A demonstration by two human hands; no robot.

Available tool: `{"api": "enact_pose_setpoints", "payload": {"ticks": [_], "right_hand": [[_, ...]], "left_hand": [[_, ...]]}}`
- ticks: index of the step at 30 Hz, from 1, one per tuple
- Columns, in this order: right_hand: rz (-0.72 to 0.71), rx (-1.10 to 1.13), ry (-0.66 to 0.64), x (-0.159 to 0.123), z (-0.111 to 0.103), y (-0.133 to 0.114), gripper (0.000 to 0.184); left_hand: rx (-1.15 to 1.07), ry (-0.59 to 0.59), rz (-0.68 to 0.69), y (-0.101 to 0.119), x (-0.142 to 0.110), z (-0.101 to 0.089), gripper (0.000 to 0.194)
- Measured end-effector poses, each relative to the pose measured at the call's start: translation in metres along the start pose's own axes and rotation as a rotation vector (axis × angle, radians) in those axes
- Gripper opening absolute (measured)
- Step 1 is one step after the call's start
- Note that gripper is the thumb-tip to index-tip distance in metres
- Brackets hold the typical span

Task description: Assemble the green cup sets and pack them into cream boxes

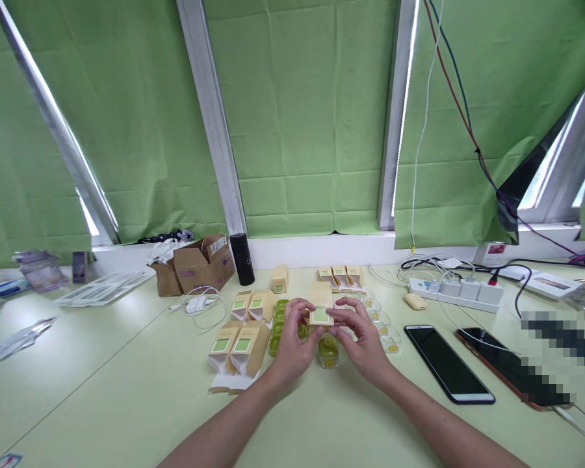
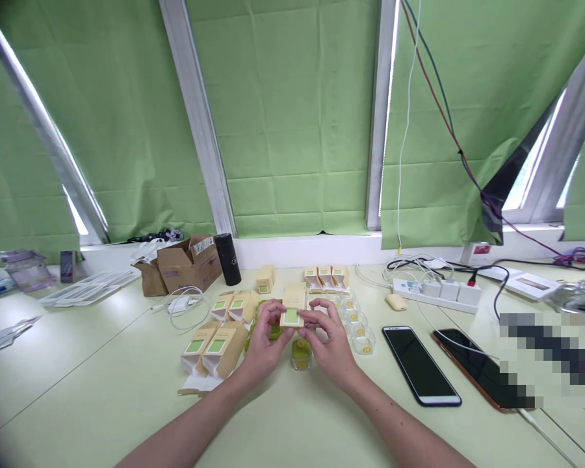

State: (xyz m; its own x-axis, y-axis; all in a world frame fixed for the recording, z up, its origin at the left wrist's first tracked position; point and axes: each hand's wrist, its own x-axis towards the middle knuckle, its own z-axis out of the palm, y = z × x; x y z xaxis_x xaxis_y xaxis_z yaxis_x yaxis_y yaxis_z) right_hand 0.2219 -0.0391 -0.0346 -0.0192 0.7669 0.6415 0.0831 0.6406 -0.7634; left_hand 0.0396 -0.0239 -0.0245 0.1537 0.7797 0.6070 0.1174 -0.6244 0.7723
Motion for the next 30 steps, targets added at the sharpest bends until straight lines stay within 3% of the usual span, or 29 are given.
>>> {"api": "enact_pose_setpoints", "payload": {"ticks": [17, 30], "right_hand": [[-0.113, -0.249, -0.097, -0.006, 0.0, 0.001, 0.04], [-0.287, -0.374, -0.161, -0.006, -0.001, -0.01, 0.058]], "left_hand": [[0.28, 0.017, 0.127, 0.006, -0.003, -0.005, 0.042], [0.257, 0.121, -0.034, -0.002, 0.002, -0.007, 0.048]]}}
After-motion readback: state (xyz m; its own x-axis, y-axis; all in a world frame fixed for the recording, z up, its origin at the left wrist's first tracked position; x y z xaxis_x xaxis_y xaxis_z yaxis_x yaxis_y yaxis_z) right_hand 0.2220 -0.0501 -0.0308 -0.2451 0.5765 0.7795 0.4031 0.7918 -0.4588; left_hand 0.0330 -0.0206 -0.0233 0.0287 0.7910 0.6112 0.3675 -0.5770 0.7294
